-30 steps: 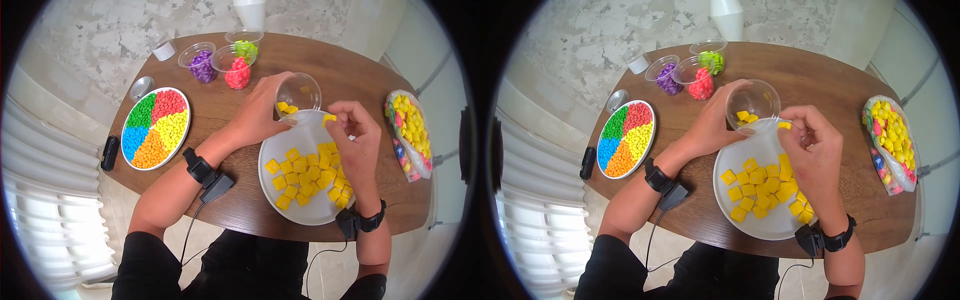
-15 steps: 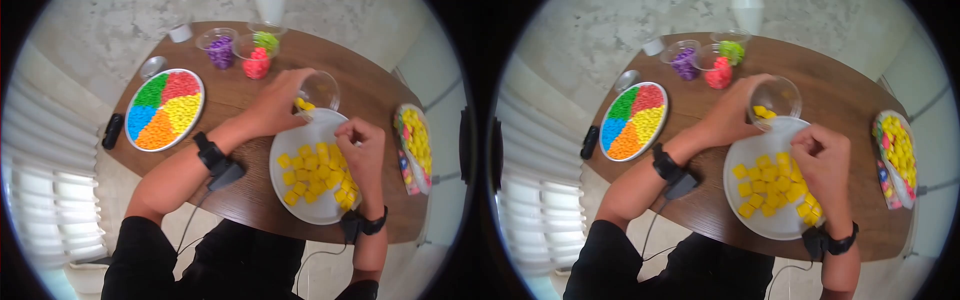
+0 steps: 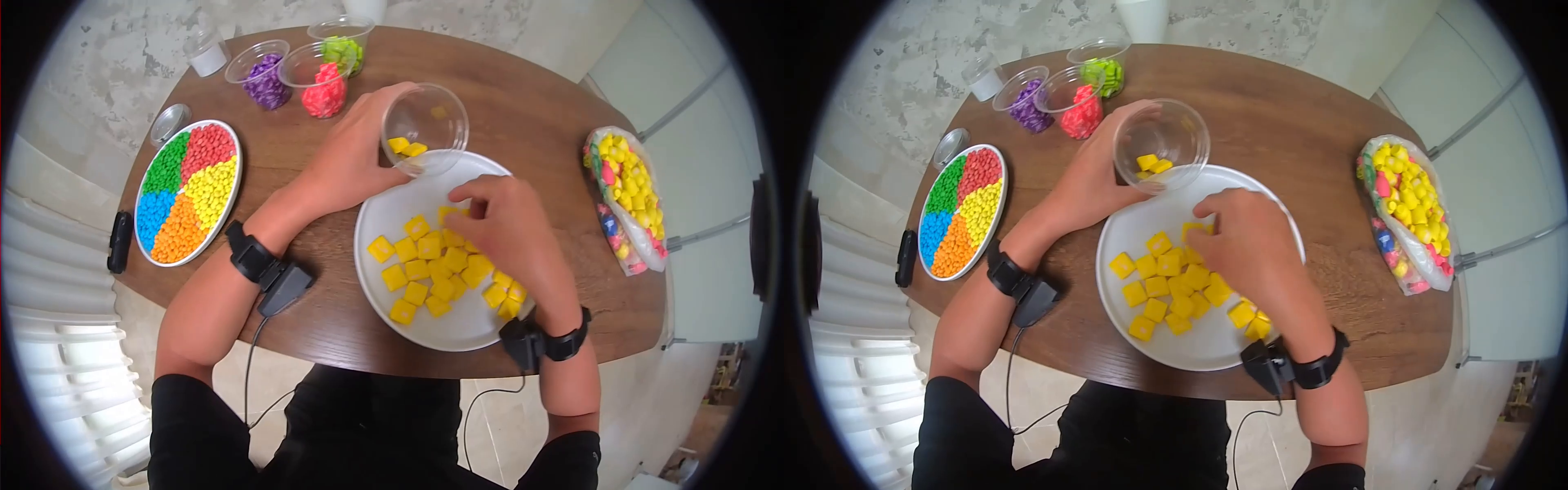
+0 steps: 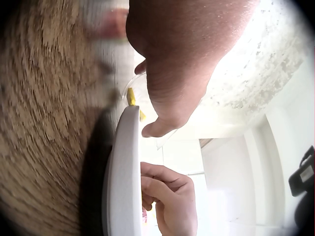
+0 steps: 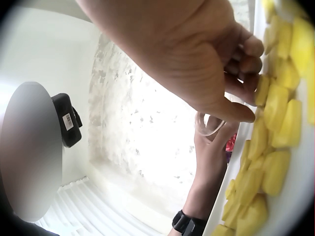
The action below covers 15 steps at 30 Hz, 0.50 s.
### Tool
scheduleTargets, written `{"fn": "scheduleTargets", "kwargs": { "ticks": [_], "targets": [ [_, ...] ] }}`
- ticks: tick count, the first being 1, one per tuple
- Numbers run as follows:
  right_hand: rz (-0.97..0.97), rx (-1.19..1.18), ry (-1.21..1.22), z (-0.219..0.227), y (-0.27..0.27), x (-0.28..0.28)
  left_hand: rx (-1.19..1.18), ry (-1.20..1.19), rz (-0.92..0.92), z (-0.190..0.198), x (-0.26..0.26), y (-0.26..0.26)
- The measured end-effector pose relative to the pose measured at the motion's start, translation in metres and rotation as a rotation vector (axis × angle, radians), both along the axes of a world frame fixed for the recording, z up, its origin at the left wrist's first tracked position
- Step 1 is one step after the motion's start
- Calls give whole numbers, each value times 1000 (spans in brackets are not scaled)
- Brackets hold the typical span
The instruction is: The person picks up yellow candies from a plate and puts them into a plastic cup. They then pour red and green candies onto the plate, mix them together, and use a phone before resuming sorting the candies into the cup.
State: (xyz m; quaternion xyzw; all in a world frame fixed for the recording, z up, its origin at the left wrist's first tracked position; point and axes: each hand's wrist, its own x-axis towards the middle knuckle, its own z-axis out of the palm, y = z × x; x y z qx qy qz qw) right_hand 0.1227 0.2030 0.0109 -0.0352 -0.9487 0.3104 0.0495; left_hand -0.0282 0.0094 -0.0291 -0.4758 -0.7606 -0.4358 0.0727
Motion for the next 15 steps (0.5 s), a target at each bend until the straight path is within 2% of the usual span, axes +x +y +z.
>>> {"fn": "scheduleTargets", "kwargs": {
  "ticks": [2, 8, 10, 15],
  "targets": [
    [4, 94, -7, 2, -4, 2, 16, -3, -9, 0, 0, 1],
    [72, 111, 10, 2, -9, 1, -21, -23, 13, 3, 4, -1],
    [69, -2, 45, 4, -12, 3, -8, -38, 10, 4, 4, -1],
    [72, -35, 152, 7, -15, 3, 17, -24, 22, 3, 5, -1]
  ]
}}
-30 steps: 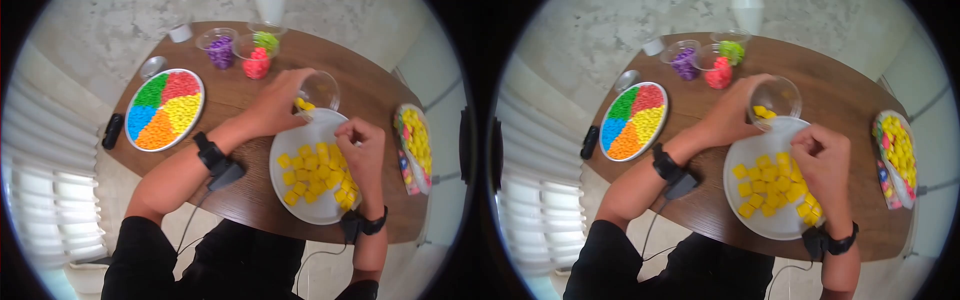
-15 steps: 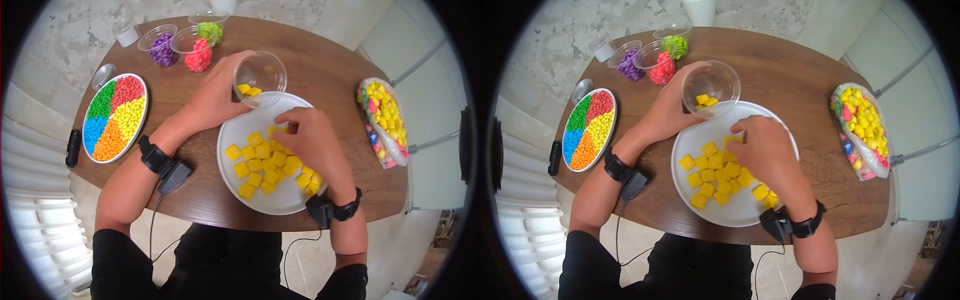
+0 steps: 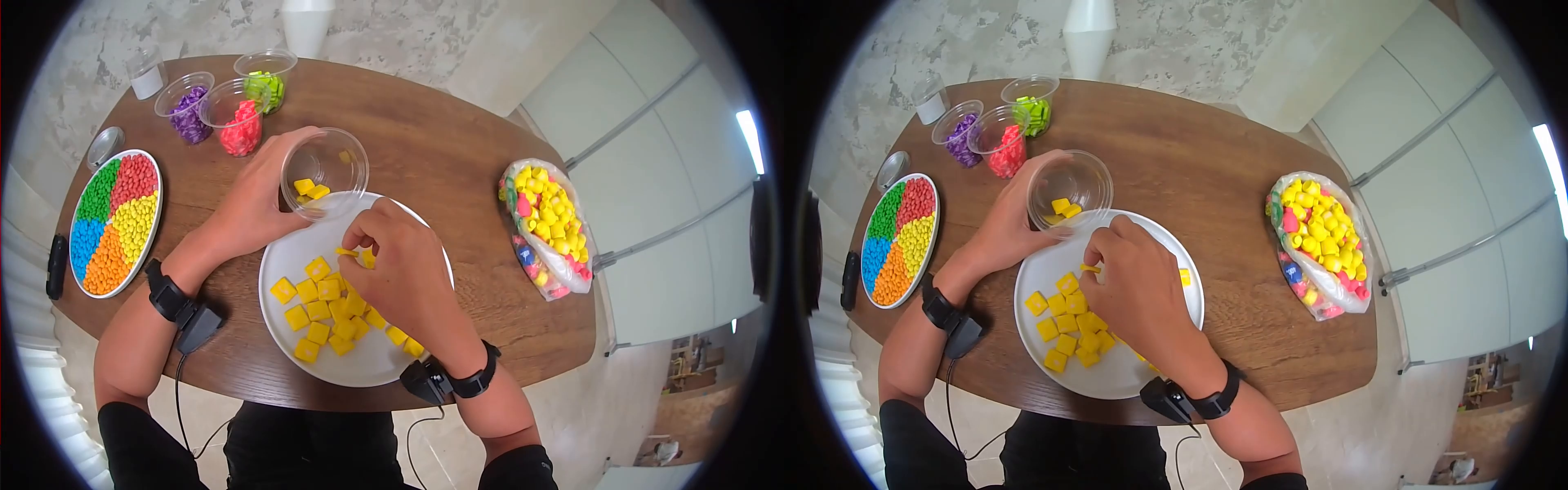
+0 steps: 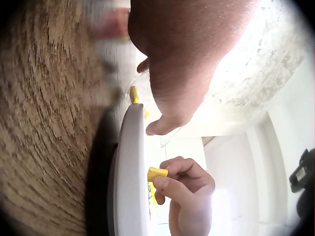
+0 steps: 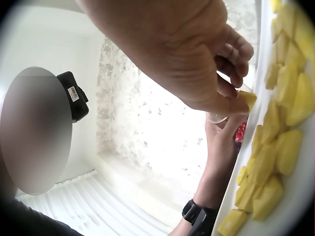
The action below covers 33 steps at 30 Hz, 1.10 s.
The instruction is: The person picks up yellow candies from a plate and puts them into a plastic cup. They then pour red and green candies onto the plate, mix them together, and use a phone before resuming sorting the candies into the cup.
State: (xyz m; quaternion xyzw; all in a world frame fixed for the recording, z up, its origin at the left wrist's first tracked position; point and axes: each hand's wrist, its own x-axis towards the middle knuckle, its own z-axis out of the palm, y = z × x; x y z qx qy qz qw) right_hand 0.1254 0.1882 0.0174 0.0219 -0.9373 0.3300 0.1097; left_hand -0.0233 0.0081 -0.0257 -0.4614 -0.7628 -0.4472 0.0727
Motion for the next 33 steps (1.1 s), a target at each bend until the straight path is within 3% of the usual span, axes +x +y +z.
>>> {"fn": "scheduleTargets", "kwargs": {
  "ticks": [8, 17, 23, 29, 33],
  "targets": [
    [4, 117, 134, 2, -2, 3, -56, -24, 17, 2, 2, -2],
    [12, 138, -28, 0, 4, 1, -18, -22, 11, -1, 0, -1],
    [6, 245, 47, -8, 5, 2, 16, -11, 2, -3, -1, 2],
    [35, 153, -155, -8, 7, -5, 17, -4, 2, -5, -3, 1],
    [33, 113, -98, -6, 8, -3, 22, 5, 23, -8, -3, 1]
  ]
}}
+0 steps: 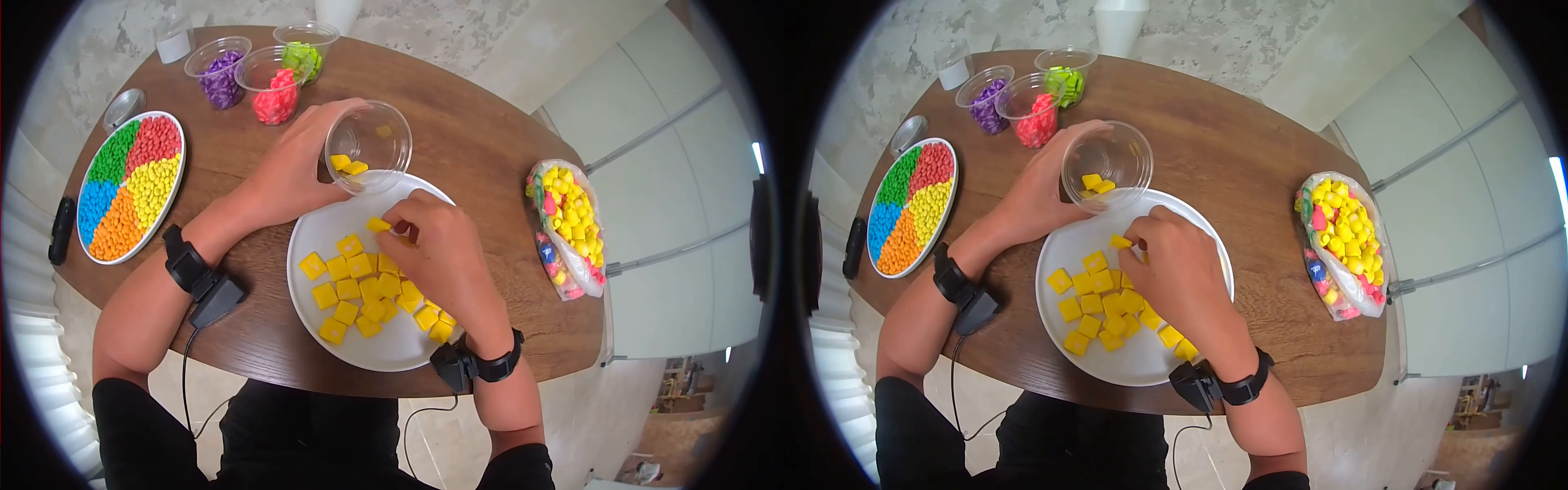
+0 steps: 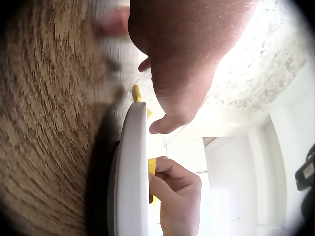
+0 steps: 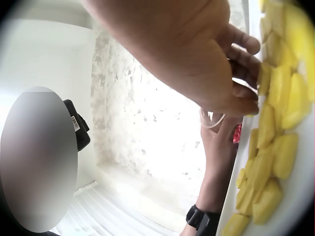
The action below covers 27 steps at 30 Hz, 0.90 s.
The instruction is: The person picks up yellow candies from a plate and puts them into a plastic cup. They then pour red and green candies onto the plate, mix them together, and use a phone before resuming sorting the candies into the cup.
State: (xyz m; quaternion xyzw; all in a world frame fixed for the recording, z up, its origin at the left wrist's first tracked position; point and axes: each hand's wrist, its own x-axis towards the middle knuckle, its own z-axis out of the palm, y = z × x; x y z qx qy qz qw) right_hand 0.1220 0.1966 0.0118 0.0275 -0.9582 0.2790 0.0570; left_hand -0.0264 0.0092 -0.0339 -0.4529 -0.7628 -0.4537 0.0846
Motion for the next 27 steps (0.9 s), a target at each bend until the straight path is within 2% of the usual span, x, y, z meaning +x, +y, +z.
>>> {"fn": "scheduleTargets", "kwargs": {
  "ticks": [2, 12, 24, 27],
  "targets": [
    [-11, -32, 119, 0, 4, 0, 2, 5, -1, 1, 1, 0],
    [-86, -145, 202, 14, 6, 4, -7, -20, -2, 3, 3, 1],
    [-86, -137, 47, 18, 6, 8, -1, -1, -10, 1, 1, 0],
    [-146, -102, -5, 17, 7, 7, -6, -13, -13, 1, 1, 0]
  ]
}}
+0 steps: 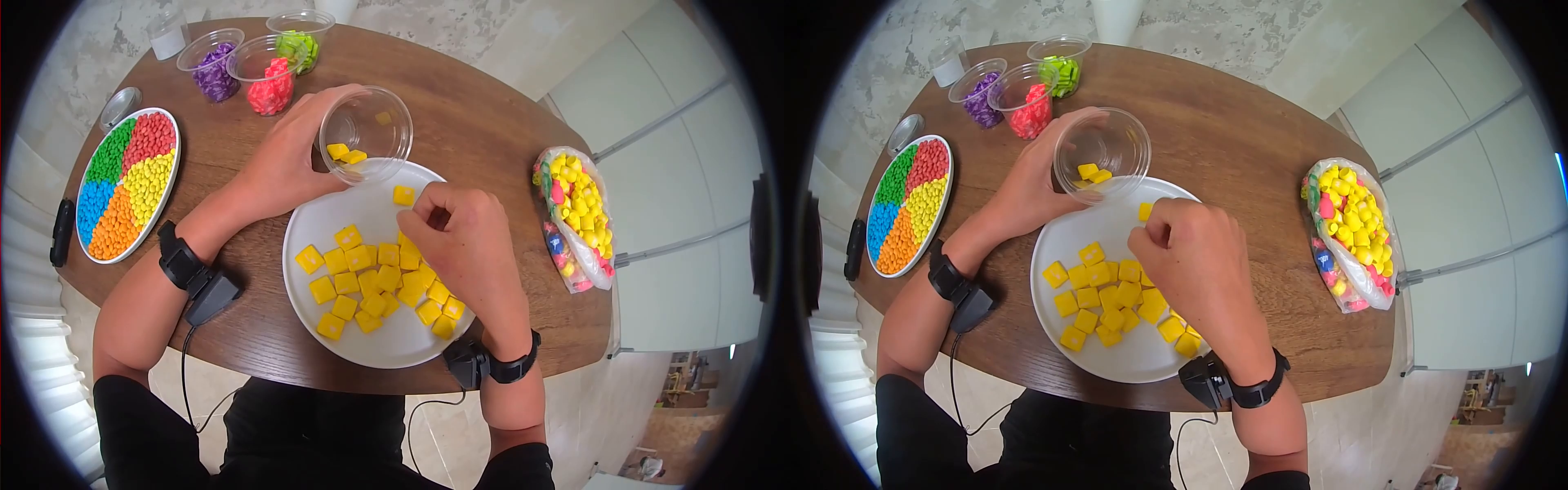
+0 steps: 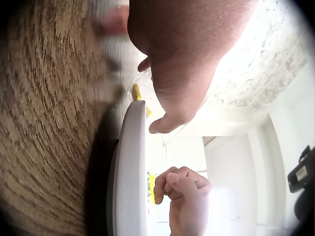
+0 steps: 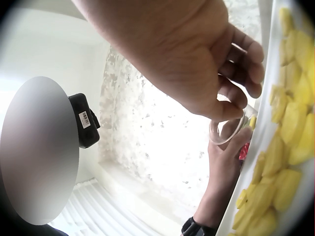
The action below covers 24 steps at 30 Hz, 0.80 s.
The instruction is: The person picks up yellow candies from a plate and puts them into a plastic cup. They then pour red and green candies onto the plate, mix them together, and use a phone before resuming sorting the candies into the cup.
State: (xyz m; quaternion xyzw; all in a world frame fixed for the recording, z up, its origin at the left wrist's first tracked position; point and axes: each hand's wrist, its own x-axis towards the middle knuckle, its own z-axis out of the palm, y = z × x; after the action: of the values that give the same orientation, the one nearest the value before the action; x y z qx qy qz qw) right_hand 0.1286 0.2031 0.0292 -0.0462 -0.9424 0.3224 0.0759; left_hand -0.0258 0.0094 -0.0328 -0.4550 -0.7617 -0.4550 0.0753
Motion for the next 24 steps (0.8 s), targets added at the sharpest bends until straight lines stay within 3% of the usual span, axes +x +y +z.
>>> {"fn": "scheduleTargets", "kwargs": {
  "ticks": [6, 15, 18, 24],
  "targets": [
    [-26, 179, 86, -14, 8, -2, 14, -17, -9, 0, 1, 0],
    [169, 232, -168, 15, 8, 10, 4, -8, 6, -2, -2, -1],
    [209, 111, -248, 13, 7, 8, 19, 31, -7, -5, -3, 1],
    [271, -24, -50, 3, 4, 6, 6, 6, -5, -2, -1, 1]
  ]
}}
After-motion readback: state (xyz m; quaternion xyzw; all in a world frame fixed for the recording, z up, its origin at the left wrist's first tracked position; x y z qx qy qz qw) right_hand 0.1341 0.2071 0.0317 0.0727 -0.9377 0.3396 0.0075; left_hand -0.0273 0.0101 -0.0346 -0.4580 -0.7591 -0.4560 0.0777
